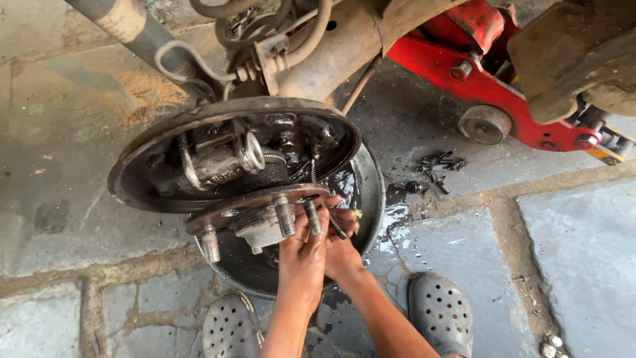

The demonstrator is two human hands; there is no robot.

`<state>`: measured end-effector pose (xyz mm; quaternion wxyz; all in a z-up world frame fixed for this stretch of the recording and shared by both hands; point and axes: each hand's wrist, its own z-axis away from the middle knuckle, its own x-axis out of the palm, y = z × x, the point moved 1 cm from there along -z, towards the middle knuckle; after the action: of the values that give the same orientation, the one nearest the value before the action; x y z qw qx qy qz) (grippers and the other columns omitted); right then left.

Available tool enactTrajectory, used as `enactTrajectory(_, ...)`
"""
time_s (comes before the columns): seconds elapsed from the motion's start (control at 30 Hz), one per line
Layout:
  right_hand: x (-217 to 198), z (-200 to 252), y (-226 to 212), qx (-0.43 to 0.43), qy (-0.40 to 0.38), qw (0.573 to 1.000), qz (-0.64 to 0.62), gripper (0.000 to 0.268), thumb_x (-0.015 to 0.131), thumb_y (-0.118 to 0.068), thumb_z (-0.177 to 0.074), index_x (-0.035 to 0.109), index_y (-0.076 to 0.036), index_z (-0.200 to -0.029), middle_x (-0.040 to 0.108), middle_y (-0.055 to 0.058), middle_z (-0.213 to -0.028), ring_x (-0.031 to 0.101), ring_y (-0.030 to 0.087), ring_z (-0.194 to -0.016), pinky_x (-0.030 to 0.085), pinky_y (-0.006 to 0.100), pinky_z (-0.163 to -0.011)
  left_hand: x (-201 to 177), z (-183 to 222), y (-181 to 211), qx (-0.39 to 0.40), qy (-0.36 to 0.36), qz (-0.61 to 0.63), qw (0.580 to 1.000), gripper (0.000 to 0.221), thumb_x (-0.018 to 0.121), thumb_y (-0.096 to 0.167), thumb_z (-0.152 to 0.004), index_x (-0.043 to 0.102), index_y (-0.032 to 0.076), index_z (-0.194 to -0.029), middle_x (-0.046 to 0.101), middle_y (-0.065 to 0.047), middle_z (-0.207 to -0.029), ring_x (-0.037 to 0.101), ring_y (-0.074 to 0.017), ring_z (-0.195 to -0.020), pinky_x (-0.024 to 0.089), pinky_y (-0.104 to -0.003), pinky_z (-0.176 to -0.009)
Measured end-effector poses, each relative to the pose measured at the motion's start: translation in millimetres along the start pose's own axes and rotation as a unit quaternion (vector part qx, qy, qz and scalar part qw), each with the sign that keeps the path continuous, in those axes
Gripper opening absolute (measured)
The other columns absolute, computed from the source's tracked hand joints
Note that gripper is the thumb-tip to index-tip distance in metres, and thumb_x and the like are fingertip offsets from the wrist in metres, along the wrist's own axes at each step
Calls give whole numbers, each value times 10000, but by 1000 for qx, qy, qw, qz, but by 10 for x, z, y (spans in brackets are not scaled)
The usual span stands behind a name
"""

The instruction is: The person cleans and services a vehicle's drum brake assembly by hand over a drain pan, using a small brush to scrub various parts.

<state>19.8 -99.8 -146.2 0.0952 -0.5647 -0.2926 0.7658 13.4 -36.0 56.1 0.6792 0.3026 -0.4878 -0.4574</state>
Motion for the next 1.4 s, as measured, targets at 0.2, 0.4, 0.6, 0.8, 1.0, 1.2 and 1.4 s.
enactTrajectory(0.2, -958, 388, -146, 265, 92, 837, -470, 453, 534, -115, -908, 615, -42, -1347, 754, 120, -1127, 693, 187, -1041, 526, 310, -926, -118, -37, -16, -37, -48, -29, 998, 456, 571, 275, -998, 564, 152, -1437, 755, -86, -964, 708, -187, -772, 548, -344, -693)
enactTrajectory(0.4, -2125, 759, -621, 184, 231, 768, -568, 344, 674, -184, -947, 706, 23, -1220, 754, 103, -1061, 663, 143, -985, 525, 266, -910, -220, -115, -140, -55, 28, -71, 996, 321, 603, 293, -972, 712, 40, -1137, 784, -79, -974, 744, -168, -791, 646, -363, -724)
enactTrajectory(0.6, -2352, 542, -1291, -26, 392, 908, -149, 267, 712, 45, -777, 712, -25, -1034, 711, 144, -1081, 732, 268, -941, 603, 346, -801, -249, -26, -245, 76, 62, -171, 980, 186, 560, -64, -976, 713, -55, -1082, 670, -162, -934, 560, -203, -832, 500, -327, -742)
enactTrajectory(0.8, -2152, 792, -1288, 15, 381, 919, -102, 350, 676, 94, -692, 734, 8, -1026, 643, 198, -939, 674, 380, -849, 552, 431, -711, -316, 59, -247, 199, -3, -276, 940, 382, 514, -106, -827, 658, -43, -1175, 740, -144, -1015, 700, -193, -921, 542, -311, -827)
enactTrajectory(1.0, -1867, 878, -1000, 7, 343, 909, -236, 282, 663, 65, -761, 740, -44, -1009, 715, 118, -971, 737, 254, -836, 587, 356, -719, -295, 139, -251, 218, 34, -343, 913, 164, 561, 31, -995, 674, -41, -1091, 742, -119, -871, 726, -157, -752, 554, -312, -680)
enactTrajectory(1.2, -1138, 668, -279, 259, 247, 896, -263, 160, 722, -125, -868, 738, -81, -1021, 737, 96, -839, 728, 216, -777, 551, 340, -708, -389, 213, -223, 65, 77, -95, 990, 274, 524, 163, -1037, 699, -22, -1135, 666, -24, -774, 626, -88, -655, 518, -250, -580)
enactTrajectory(1.4, -213, 61, -60, 37, 175, 738, -651, 96, 706, -143, -909, 720, -114, -999, 687, 103, -812, 650, 250, -700, 538, 383, -623, -617, 265, -234, 89, 45, -63, 993, 314, 525, 230, -1041, 698, -22, -1112, 700, -70, -757, 625, -108, -631, 509, -260, -560)
